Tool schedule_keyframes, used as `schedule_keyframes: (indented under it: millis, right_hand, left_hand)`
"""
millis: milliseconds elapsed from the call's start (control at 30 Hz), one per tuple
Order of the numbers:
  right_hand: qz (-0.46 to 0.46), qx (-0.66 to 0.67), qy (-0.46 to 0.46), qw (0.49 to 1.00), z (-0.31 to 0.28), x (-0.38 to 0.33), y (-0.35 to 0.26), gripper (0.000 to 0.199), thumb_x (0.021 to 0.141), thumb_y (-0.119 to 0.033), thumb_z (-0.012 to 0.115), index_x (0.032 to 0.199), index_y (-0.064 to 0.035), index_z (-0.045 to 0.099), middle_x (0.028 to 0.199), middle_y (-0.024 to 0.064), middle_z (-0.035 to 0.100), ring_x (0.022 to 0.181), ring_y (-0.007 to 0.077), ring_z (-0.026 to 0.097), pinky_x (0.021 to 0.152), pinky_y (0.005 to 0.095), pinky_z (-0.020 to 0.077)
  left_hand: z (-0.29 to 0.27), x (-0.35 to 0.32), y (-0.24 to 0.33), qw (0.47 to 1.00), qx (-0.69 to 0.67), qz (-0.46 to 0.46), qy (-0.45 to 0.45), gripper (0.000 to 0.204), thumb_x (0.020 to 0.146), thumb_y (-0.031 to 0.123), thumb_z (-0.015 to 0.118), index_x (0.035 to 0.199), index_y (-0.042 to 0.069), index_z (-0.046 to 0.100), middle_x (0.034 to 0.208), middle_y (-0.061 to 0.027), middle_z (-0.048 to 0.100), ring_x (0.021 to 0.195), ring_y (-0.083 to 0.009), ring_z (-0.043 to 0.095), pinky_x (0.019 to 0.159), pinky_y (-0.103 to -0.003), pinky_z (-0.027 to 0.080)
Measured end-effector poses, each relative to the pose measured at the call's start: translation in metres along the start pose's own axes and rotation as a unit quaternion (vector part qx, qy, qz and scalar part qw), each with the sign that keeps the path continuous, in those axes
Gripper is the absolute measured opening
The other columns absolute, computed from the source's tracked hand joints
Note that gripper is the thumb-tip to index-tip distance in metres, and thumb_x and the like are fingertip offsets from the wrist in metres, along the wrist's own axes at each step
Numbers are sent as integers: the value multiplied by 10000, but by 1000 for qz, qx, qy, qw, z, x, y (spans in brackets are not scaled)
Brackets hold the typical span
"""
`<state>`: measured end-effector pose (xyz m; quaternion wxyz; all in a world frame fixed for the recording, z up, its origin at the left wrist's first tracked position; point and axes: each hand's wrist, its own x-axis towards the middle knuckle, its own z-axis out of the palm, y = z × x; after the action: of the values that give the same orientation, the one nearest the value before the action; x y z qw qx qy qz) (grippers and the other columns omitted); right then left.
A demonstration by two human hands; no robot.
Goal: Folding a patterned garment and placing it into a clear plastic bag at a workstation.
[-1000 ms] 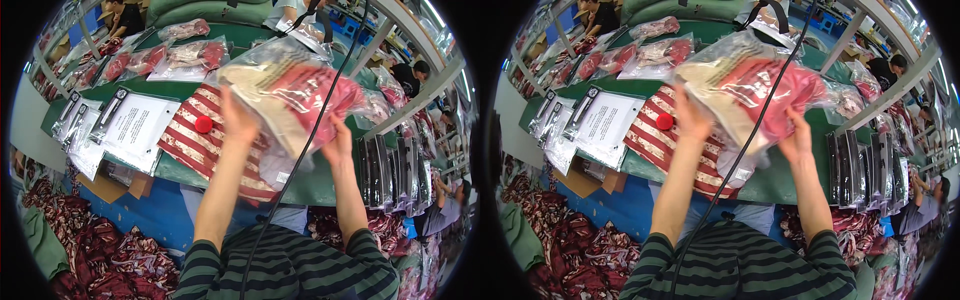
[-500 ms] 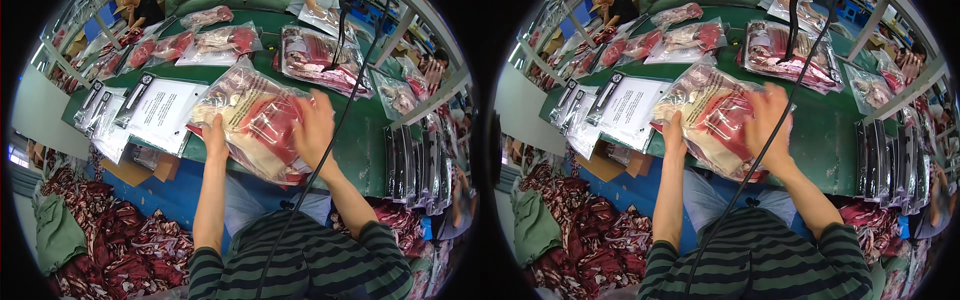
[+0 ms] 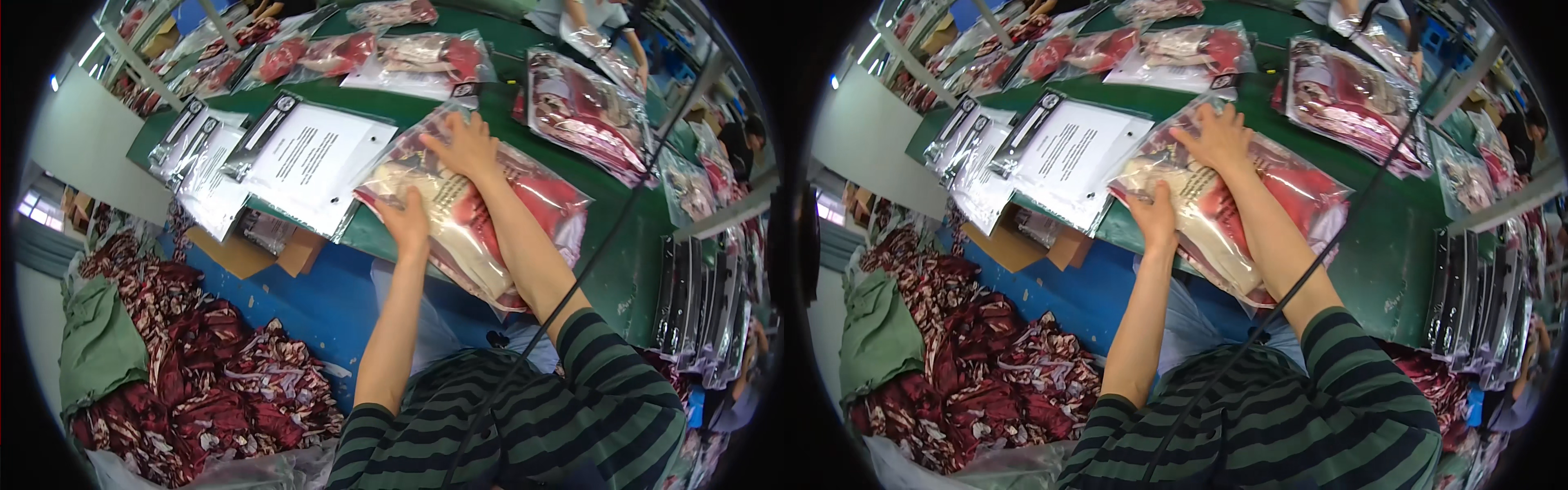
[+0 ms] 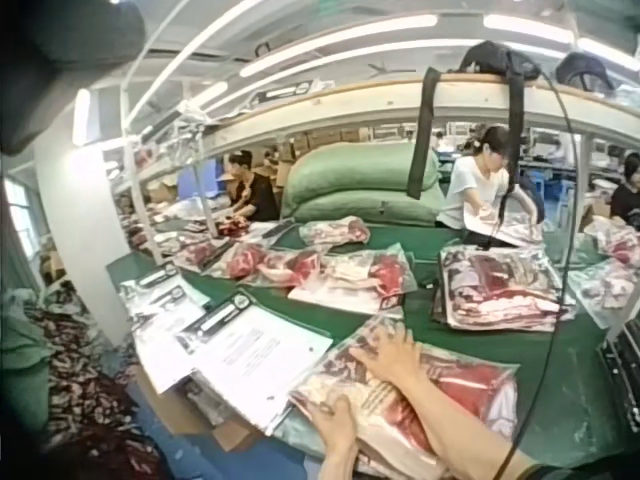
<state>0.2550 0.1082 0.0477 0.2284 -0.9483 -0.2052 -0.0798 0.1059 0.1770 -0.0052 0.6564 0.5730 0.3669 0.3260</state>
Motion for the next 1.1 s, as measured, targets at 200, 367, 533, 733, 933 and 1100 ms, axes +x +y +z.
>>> schedule_keyframes:
  millis: [200, 367, 533, 733, 933, 1100]
  right_hand:
    - [-23, -2, 69, 997, 24, -10, 0, 718, 800, -750, 611, 1188, -148, 550, 1321, 216, 498, 1116, 455, 556, 958, 573, 413]
    - [-30, -59, 23, 998, 30, -5, -1, 749, 786, -762, 616, 1225, -156, 576, 1333, 215, 463, 1088, 446, 541, 945, 556, 371]
    - [-1, -94, -54, 994, 30, -1, -11, 848, 746, -805, 622, 1283, -152, 564, 1400, 238, 429, 1188, 446, 487, 975, 549, 342]
    - [34, -92, -82, 992, 24, 15, 7, 943, 688, -862, 619, 1299, -145, 570, 1482, 265, 365, 1264, 436, 433, 1000, 527, 316]
    - [25, -90, -94, 991, 26, 9, -2, 948, 685, -877, 605, 1272, -132, 591, 1394, 268, 447, 1226, 426, 455, 994, 502, 321]
    - [46, -86, -138, 986, 13, 10, -12, 894, 672, -876, 621, 1219, -170, 612, 1250, 216, 523, 1158, 398, 494, 983, 482, 348]
  left_hand:
    - [2, 0, -3, 999, 2, 35, 36, 485, 930, 188, 627, 1278, -92, 437, 1161, -277, 581, 1042, -337, 593, 957, -405, 468]
    - [0, -2, -1, 999, -23, 13, 23, 467, 937, 177, 614, 1284, -77, 432, 1154, -267, 581, 1024, -329, 594, 941, -401, 474]
    - [-15, -4, 9, 998, -64, 1, 22, 397, 950, 142, 577, 1279, -52, 473, 1076, -215, 621, 946, -290, 613, 893, -374, 495]
    - [-136, 44, 20, 808, 403, 430, -4, 517, 884, -29, 597, 1386, 90, 555, 1262, -124, 646, 1128, -309, 635, 884, -380, 555]
    - [-150, 130, 54, 578, 525, 601, -169, 736, 802, -29, 618, 1455, 288, 494, 1489, -67, 483, 1243, -342, 563, 904, -370, 569]
    - [-116, 166, 58, 502, 510, 595, -366, 700, 841, 12, 609, 1439, 359, 496, 1472, -33, 498, 1253, -333, 554, 924, -378, 564]
